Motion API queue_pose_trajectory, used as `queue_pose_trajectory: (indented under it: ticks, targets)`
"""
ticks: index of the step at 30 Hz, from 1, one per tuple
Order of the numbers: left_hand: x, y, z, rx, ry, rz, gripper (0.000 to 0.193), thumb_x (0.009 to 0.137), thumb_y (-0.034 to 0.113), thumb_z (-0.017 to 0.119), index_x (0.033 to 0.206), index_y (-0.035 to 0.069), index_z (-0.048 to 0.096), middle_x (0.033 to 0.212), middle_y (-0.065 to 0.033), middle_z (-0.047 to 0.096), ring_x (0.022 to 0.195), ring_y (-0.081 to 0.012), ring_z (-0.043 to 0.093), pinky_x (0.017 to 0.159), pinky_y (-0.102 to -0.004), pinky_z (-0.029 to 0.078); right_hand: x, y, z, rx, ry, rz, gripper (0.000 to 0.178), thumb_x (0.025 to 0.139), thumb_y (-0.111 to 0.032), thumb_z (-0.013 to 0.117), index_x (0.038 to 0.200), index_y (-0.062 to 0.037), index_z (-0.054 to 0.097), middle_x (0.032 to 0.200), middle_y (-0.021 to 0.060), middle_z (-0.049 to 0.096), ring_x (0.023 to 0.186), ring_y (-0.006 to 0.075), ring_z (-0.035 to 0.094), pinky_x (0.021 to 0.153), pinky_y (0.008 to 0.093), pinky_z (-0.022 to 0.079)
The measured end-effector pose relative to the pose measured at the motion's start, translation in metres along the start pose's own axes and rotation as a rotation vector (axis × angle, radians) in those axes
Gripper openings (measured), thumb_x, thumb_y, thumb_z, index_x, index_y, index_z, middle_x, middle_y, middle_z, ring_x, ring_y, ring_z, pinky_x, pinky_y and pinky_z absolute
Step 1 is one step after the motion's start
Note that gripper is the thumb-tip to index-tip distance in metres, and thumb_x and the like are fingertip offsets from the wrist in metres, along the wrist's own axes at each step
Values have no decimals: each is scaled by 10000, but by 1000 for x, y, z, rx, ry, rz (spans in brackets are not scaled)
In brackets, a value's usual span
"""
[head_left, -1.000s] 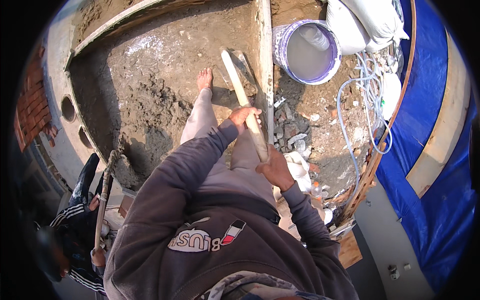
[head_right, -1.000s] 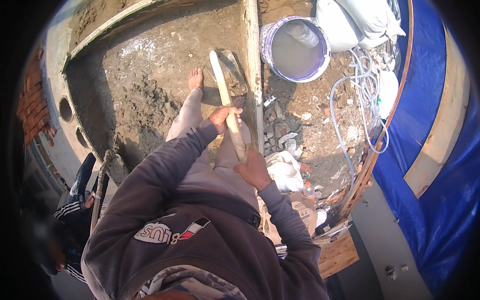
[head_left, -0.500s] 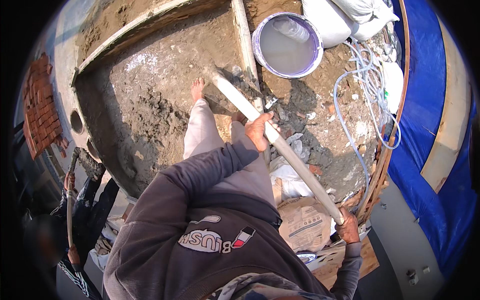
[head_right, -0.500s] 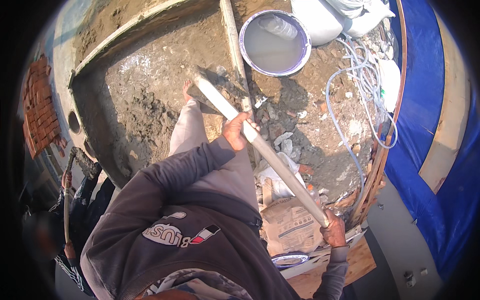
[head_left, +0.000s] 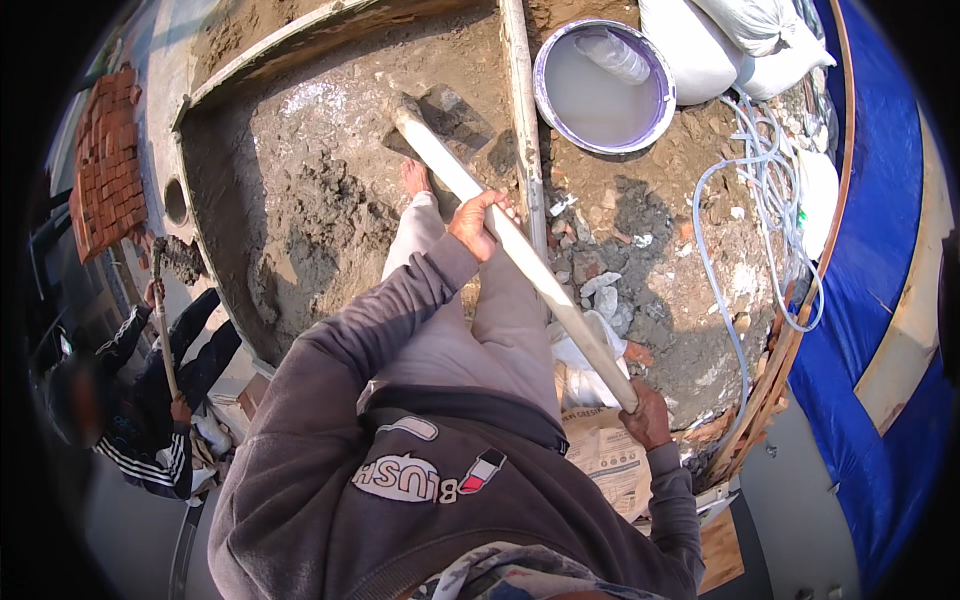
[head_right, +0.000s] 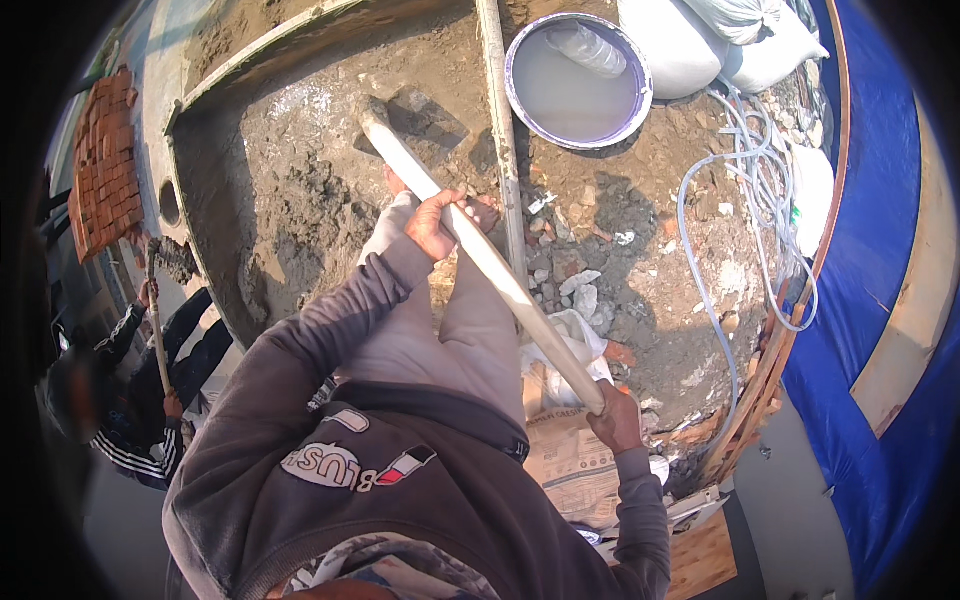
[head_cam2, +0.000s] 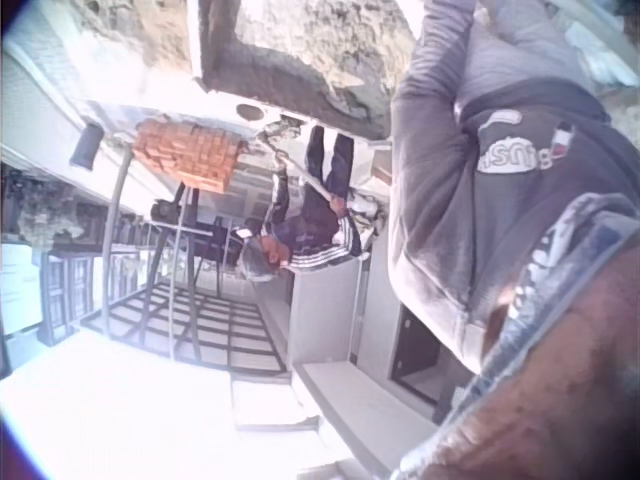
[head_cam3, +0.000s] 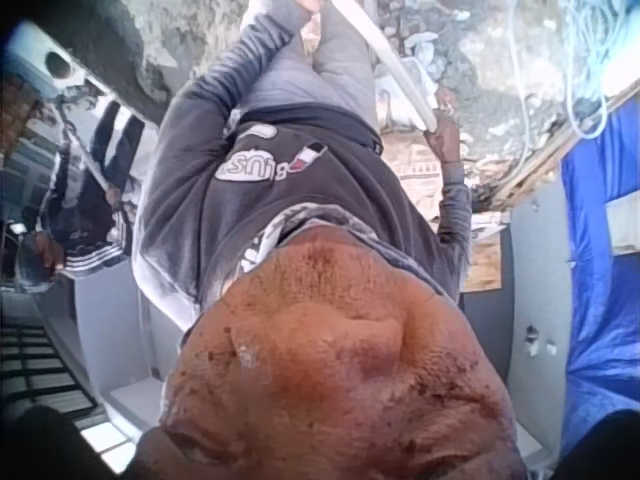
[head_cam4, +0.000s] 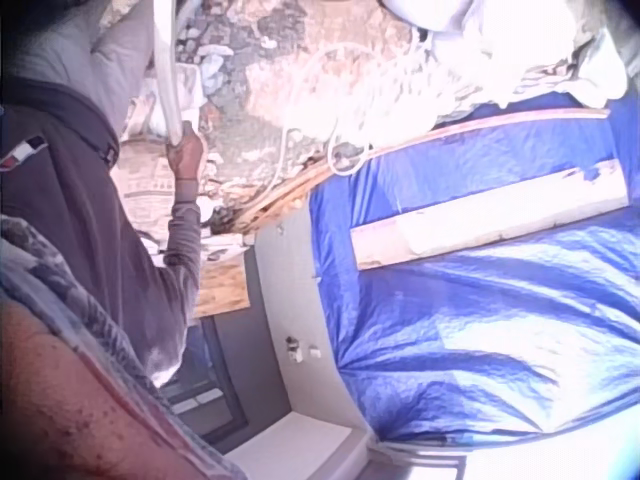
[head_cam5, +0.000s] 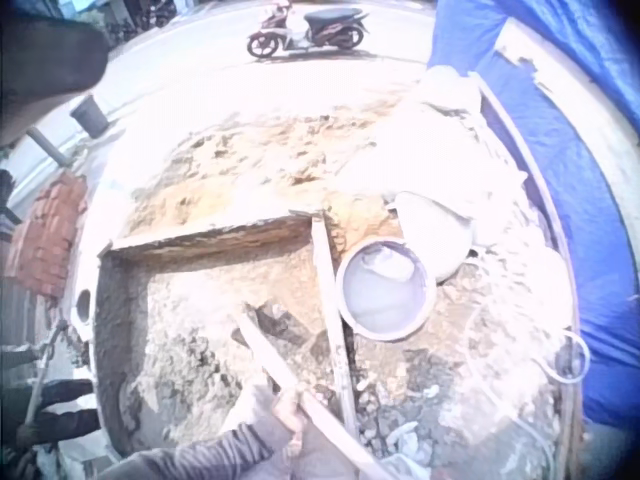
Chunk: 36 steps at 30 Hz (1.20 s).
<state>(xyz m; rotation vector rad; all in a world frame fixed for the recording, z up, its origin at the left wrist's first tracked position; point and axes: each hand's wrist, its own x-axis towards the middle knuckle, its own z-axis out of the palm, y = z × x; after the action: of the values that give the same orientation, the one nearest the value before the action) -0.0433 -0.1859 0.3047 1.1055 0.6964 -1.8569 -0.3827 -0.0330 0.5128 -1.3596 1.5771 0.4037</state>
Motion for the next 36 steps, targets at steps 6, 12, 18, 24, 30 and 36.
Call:
queue_pose_trajectory:
  ticks: [6, 12, 18, 24, 30, 36]
  targets:
    - [80, 116, -67, 16, 184, 268, 111, 824, 88, 655, 822, 47, 552, 633, -47, 502, 519, -188, 484, 493, -342, 454, 171, -127, 79, -10, 42, -228, 353, 661, -60, 613, 1003, 6, 558, 789, 265, 615, 793, 440, 602, 707, 503, 472]
    - [132, 152, -108, 56, 234, 366, 120, 805, 63, 660, 847, 15, 558, 636, -64, 510, 501, -188, 494, 433, -352, 439, 321, -232, 146, 89, 94, -295, 369, 692, -134, 622, 1034, 0, 586, 911, 234, 651, 902, 414, 620, 834, 469, 488]
    - [130, 123, -110, 252, 407, 270, 145, 777, 20, 673, 824, -44, 552, 621, -112, 544, 454, -238, 539, 395, -374, 472, 328, -225, 163, -11, -90, -85, 369, 716, -165, 630, 1043, -1, 579, 1005, 229, 641, 986, 394, 610, 868, 450, 481]
    - [126, 60, -120, 161, 428, 253, 153, 740, 48, 706, 760, -27, 574, 599, -115, 563, 463, -236, 539, 410, -392, 437, 285, -200, 125, -105, -178, -59, 362, 742, -137, 595, 1077, -13, 540, 1017, 233, 635, 999, 398, 600, 847, 464, 484]
    - [109, 4, -91, -29, 164, 55, 94, 754, -10, 620, 742, 17, 531, 603, -69, 484, 486, -220, 486, 468, -415, 458, 259, -146, 95, -246, -147, -57, 330, 758, -134, 575, 1063, -16, 532, 989, 235, 634, 958, 403, 608, 802, 483, 488]
    - [91, -33, -62, -39, 266, -9, 100, 774, 47, 641, 801, 61, 545, 653, -50, 513, 529, -214, 521, 531, -427, 502, 231, -113, 72, -334, -78, -120, 359, 742, -100, 589, 1085, -26, 514, 880, 234, 640, 856, 408, 626, 728, 505, 491]
